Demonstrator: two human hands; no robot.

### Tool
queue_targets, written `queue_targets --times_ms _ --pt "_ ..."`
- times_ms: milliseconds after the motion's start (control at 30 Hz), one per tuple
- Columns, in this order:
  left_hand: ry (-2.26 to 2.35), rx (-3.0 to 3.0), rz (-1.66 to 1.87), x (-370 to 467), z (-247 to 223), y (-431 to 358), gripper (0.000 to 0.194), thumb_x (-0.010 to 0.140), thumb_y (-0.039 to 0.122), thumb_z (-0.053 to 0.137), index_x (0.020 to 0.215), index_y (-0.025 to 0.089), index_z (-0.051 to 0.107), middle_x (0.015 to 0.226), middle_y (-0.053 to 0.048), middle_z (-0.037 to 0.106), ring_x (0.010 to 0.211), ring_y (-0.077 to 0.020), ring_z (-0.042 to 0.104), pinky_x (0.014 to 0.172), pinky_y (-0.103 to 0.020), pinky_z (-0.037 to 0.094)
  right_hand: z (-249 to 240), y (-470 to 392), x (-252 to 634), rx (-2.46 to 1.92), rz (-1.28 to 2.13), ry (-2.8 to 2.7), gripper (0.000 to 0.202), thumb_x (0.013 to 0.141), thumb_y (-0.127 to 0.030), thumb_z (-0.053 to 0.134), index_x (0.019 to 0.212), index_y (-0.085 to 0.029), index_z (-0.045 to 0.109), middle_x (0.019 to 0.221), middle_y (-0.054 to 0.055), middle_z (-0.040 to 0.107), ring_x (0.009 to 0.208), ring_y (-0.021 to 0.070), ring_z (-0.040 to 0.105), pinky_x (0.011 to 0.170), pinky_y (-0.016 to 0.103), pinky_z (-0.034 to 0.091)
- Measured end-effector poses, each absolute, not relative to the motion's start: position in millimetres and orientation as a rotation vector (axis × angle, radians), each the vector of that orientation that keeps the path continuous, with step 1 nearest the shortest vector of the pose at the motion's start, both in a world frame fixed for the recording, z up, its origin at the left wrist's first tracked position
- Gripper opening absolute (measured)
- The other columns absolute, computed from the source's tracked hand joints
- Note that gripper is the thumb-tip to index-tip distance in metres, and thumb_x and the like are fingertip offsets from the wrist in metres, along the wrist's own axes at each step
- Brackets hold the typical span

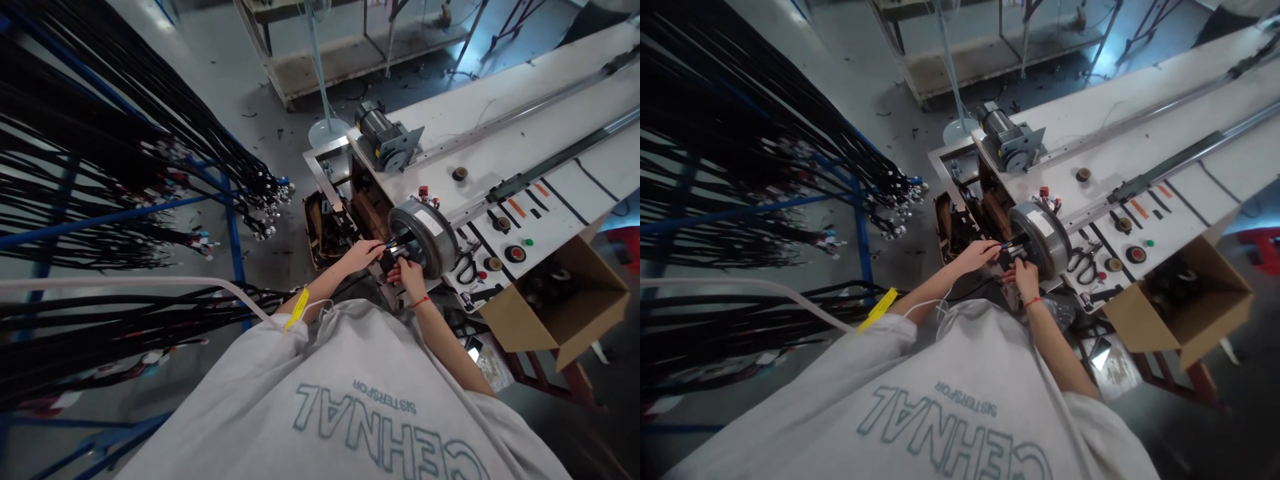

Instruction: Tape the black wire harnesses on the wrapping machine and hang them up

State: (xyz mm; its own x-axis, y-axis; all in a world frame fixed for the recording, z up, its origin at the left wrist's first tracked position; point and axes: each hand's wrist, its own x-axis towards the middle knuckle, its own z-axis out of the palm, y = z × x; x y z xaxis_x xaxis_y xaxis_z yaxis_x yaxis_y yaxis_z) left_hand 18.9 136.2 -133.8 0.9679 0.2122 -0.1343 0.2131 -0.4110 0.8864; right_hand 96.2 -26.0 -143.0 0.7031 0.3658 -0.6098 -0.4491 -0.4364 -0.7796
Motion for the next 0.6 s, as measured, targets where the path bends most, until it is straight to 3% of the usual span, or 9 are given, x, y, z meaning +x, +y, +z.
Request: queue_targets --times_ms 133,267,400,467,600 --pt "0.283 2.035 0.016 10.2 -146.4 132.5 0.037 0.098 0.038 0.040 0.081 0.015 0.064 0.068 -0.001 0.064 0.064 -0.0137 0.055 0.067 -0.024 0.040 -131.9 -17.0 101.8 -2.000 0.703 -0.255 0.033 0.086 -0.041 0.048 0.058 -0.023 0.052 0.047 0.002 0.055 0.045 0.0153 0.052 0.048 0.026 0.041" --pt "0.296 2.051 0.035 2.6 -159.7 127.6 0.035 0.098 0.036 0.041 0.094 0.014 0.068 0.080 -0.006 0.069 0.074 -0.0173 0.061 0.073 -0.026 0.042 -120.2 1.2 117.3 -2.155 0.537 -0.619 0.040 0.091 -0.043 0.042 0.059 -0.023 0.055 0.054 0.005 0.059 0.056 0.0191 0.058 0.064 0.030 0.046" --pt "0.338 1.991 0.030 4.8 -171.8 124.6 0.033 0.097 0.035 0.043 0.098 0.014 0.068 0.084 -0.007 0.070 0.077 -0.0180 0.062 0.074 -0.026 0.044 -118.7 0.6 126.0 -1.986 0.457 -0.921 0.036 0.092 -0.049 0.045 0.096 -0.020 0.066 0.097 0.011 0.069 0.085 0.0221 0.064 0.084 0.035 0.048" --pt "0.348 1.958 0.001 6.2 -173.7 122.0 0.033 0.097 0.033 0.041 0.092 0.013 0.068 0.078 -0.005 0.069 0.073 -0.0167 0.060 0.071 -0.025 0.044 -122.3 -5.6 128.8 -1.953 0.312 -1.051 0.035 0.095 -0.046 0.043 0.099 -0.021 0.066 0.109 0.012 0.067 0.102 0.0235 0.060 0.097 0.038 0.042" --pt "0.366 1.991 0.049 -1.6 -164.2 112.0 0.035 0.097 0.036 0.042 0.091 0.013 0.068 0.076 -0.004 0.069 0.072 -0.0163 0.060 0.069 -0.024 0.044 -132.9 -1.2 138.7 -2.124 0.246 -1.230 0.034 0.095 -0.033 0.042 0.065 -0.024 0.057 0.078 0.010 0.065 0.098 0.0256 0.057 0.099 0.041 0.038"
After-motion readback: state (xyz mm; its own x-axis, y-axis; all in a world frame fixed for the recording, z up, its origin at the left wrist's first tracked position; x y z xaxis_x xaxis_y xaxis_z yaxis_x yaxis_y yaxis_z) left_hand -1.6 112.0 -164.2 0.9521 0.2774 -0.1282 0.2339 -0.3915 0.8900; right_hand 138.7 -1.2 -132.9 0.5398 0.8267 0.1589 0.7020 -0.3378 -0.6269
